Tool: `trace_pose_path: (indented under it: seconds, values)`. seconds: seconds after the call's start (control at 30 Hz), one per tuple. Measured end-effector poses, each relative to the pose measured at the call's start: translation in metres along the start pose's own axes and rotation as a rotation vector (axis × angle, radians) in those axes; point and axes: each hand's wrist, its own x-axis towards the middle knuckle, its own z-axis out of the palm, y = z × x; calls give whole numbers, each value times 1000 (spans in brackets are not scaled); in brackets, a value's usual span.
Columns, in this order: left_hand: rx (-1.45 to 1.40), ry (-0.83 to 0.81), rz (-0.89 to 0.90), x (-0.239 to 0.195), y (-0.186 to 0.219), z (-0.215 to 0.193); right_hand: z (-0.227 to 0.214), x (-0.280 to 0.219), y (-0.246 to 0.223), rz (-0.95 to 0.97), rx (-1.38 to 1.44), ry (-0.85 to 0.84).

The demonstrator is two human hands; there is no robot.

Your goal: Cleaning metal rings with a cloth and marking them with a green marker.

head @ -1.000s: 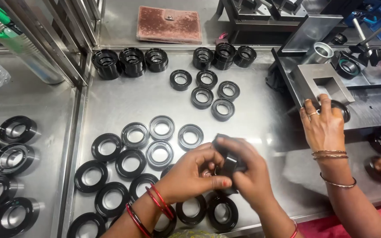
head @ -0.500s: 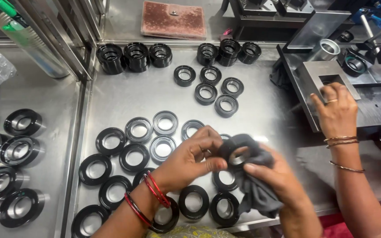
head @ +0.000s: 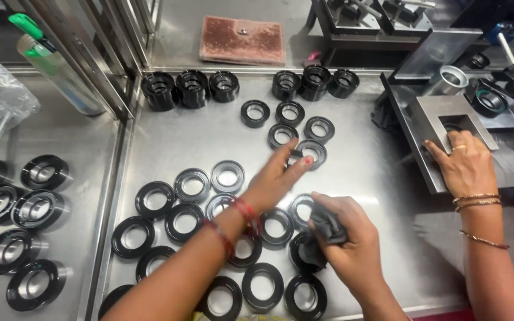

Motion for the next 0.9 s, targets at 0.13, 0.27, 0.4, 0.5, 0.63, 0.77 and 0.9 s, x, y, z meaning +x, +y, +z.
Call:
trace_pose_path:
  seconds: [0.13,0.27,0.4,0.5,0.63,0.77,0.9]
  values:
    - [865,328,412,29,18,-35,-11,-3,11,133,-70,12]
    - [1384,485,-88,27,44,-37,-18,-13,32,184,-100,6]
    - [1544,574,147,57,-7,-52,-16,-13,46,311,-25,40]
    - [1683,549,633,58,-6,-41,-18,-6,44,422,149,-46]
    - [1387,381,320,31,22,-24,-21,6,45,403,176,-91]
    - [579,-47,225,-15,26,-6,-10,21,23,89,-9,198]
    - [362,-200,178,-66,47,27,-6,19,18,-471,-294,82]
